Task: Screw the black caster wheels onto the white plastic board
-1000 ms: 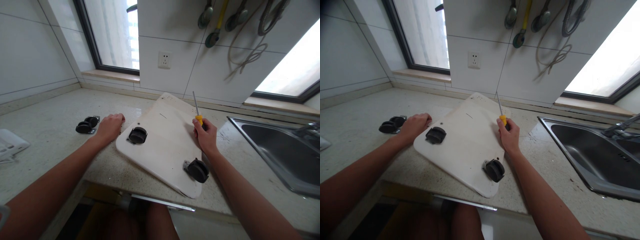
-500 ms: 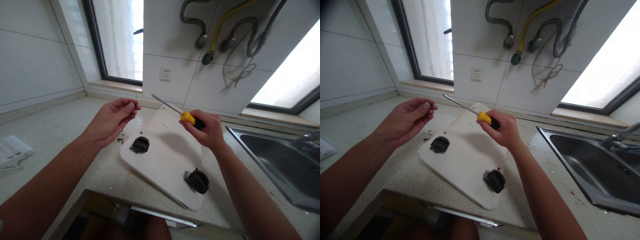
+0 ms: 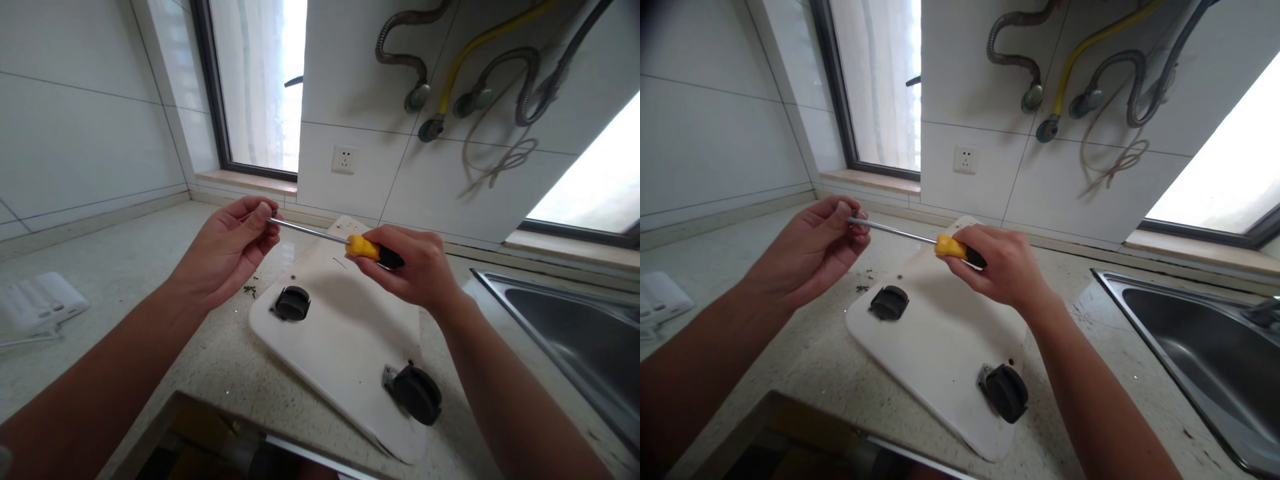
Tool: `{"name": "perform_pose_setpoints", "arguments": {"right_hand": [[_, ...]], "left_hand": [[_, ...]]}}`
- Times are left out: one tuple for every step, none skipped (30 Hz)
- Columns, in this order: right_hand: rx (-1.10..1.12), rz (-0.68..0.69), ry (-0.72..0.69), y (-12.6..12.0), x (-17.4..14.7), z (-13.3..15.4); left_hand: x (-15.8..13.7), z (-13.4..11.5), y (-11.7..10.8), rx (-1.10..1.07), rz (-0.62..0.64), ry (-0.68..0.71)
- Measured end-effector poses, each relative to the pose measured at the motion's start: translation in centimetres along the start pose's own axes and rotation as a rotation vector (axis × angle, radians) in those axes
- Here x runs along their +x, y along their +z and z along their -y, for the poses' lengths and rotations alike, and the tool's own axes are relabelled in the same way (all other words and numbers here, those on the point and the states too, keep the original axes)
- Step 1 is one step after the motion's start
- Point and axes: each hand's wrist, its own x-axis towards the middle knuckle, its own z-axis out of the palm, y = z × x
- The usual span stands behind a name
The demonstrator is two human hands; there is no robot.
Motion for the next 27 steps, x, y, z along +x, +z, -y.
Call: {"name": "perform_pose_setpoints", "arguments": {"right_hand": [[-0.005, -0.004, 0.014, 0.0, -0.1, 0.0], [-0.011, -0.007, 0.030, 0.0, -0.1, 0.0], [-0.018, -0.008, 0.047, -0.1, -0.2, 0.0], [-0.023, -0.007, 0.061, -0.1, -0.2, -0.1], [-0.026, -0.004, 0.072, 0.0, -0.3, -0.1], [-0.028, 0.000, 0.079, 0.0, -0.3, -0.1], [-0.029, 0.005, 0.081, 0.0, -0.3, -0.1], [-0.031, 0.009, 0.079, 0.1, -0.4, -0.1], [-0.035, 0.010, 0.075, 0.1, -0.4, -0.1], [-0.043, 0.011, 0.069, 0.1, -0.4, 0.0], [-0.054, 0.014, 0.064, 0.1, -0.4, 0.0], [-0.068, 0.016, 0.059, 0.1, -0.4, 0.0], [-0.082, 0.021, 0.058, 0.0, -0.4, 0.1], [-0.098, 0.028, 0.060, 0.0, -0.5, 0.1], [-0.115, 0.036, 0.065, -0.1, -0.6, 0.2], [-0.134, 0.037, 0.070, -0.1, -0.6, 0.2], [-0.155, 0.033, 0.072, 0.0, -0.7, 0.3], [-0.179, 0.023, 0.071, 0.0, -0.8, 0.4], [-0.214, 0.007, 0.068, 0.1, -0.8, 0.6], [-0.262, -0.015, 0.057, 0.2, -0.9, 0.7], [-0.321, -0.036, 0.041, 0.2, -0.8, 0.9], [-0.383, -0.059, 0.019, 0.3, -0.8, 1.1], [-0.444, -0.083, -0.006, 0.4, -0.7, 1.2], [-0.500, -0.105, -0.030, 0.4, -0.7, 1.4], [-0.543, -0.123, -0.054, 0.5, -0.6, 1.6], [-0.576, -0.139, -0.074, 0.5, -0.5, 1.7], [-0.603, -0.152, -0.089, 0.5, -0.5, 1.9]], "left_hand": [[0.0, 0.0, 0.0, 0.014, -0.005, 0.005], [0.1, 0.0, -0.1, 0.033, -0.010, 0.014], [0.2, 0.1, -0.2, 0.057, -0.013, 0.025], [0.3, 0.2, -0.3, 0.084, -0.012, 0.035], [0.3, 0.2, -0.4, 0.109, -0.007, 0.045], [0.4, 0.3, -0.4, 0.132, -0.002, 0.052], [0.4, 0.3, -0.5, 0.151, 0.001, 0.054], [0.4, 0.3, -0.5, 0.164, -0.002, 0.057], [0.4, 0.4, -0.5, 0.172, -0.012, 0.060], [0.4, 0.4, -0.5, 0.177, -0.027, 0.066], [0.4, 0.5, -0.4, 0.182, -0.045, 0.077], [0.4, 0.6, -0.4, 0.189, -0.063, 0.096], [0.4, 0.8, -0.4, 0.199, -0.078, 0.125], [0.5, 1.0, -0.4, 0.215, -0.089, 0.166], [0.5, 1.3, -0.5, 0.236, -0.096, 0.224], [0.5, 1.6, -0.6, 0.262, -0.101, 0.292], [0.5, 1.8, -0.7, 0.290, -0.107, 0.360], [0.5, 2.1, -0.8, 0.315, -0.114, 0.420], [0.5, 2.4, -0.8, 0.334, -0.121, 0.466], [0.5, 2.5, -0.9, 0.344, -0.127, 0.494], [0.5, 2.7, -0.9, 0.344, -0.132, 0.502], [0.5, 2.7, -0.9, 0.335, -0.138, 0.495], [0.5, 2.8, -0.9, 0.321, -0.144, 0.483], [0.5, 2.8, -0.8, 0.306, -0.149, 0.465], [0.6, 2.7, -0.8, 0.294, -0.154, 0.444], [0.6, 2.7, -0.7, 0.284, -0.157, 0.425], [0.6, 2.7, -0.6, 0.279, -0.158, 0.410]]}}
